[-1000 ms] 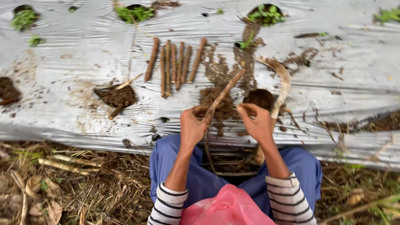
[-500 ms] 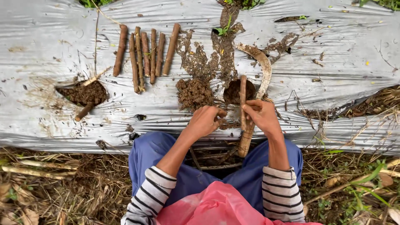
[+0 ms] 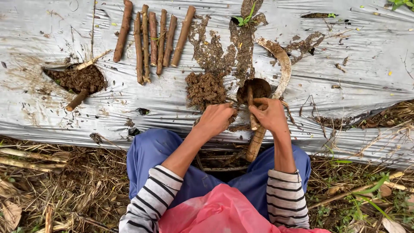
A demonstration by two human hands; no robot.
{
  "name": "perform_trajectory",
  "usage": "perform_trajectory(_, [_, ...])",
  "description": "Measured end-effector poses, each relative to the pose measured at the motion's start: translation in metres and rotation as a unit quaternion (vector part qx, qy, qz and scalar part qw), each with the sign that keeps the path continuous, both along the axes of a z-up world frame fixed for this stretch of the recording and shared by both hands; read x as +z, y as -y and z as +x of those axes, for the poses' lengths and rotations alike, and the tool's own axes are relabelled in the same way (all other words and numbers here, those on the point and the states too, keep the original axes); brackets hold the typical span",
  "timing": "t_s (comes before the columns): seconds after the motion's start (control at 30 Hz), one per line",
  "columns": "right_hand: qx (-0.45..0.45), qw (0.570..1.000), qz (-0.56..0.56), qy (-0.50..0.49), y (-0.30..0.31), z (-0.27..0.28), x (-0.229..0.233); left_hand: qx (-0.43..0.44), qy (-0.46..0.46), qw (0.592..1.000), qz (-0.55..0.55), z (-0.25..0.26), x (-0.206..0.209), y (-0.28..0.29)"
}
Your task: The person uses a sickle to dig holes in the soil through a plastic sheet and plants small wooden cuttings into them. They then cover the cuttings with soil using their hands and the sickle.
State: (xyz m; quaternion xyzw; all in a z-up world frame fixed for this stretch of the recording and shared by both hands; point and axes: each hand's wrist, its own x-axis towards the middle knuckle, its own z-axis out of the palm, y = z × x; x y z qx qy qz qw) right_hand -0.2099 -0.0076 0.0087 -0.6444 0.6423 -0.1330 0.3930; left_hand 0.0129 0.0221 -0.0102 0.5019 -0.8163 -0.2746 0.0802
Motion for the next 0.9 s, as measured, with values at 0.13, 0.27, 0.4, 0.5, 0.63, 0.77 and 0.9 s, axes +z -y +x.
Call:
perform_trajectory(0.13, [0.005, 0.998, 0.003, -0.059, 0.001, 0.002, -0.02, 0.004, -0.004, 1.0, 0.015, 0.001, 0.008, 0.001])
perform_trajectory(0.27, [0.002, 0.997, 0.02, -0.07, 0.007, 0.01, -0.013, 0.006, 0.007, 0.999, 0.033, -0.001, -0.004, 0.0])
perform_trajectory(0.4, [0.007, 0.996, 0.032, -0.08, -0.001, 0.019, -0.001, -0.004, 0.001, 1.0, 0.03, 0.004, 0.011, 0.0])
perform_trajectory(0.5, [0.003, 0.996, 0.03, -0.081, 0.001, 0.031, 0.03, -0.002, 0.016, 0.998, 0.063, 0.001, 0.022, 0.004])
perform_trajectory(0.63, [0.016, 0.997, 0.028, -0.074, 0.004, 0.026, 0.019, -0.01, 0.021, 0.997, 0.068, 0.001, 0.021, 0.002])
perform_trajectory(0.77, [0.032, 0.995, 0.031, -0.084, 0.005, 0.026, 0.029, -0.011, 0.023, 0.997, 0.078, 0.003, 0.029, 0.005])
perform_trajectory(0.9, [0.031, 0.994, 0.054, -0.086, 0.009, 0.018, 0.016, -0.003, 0.02, 0.995, 0.093, 0.002, 0.021, 0.004])
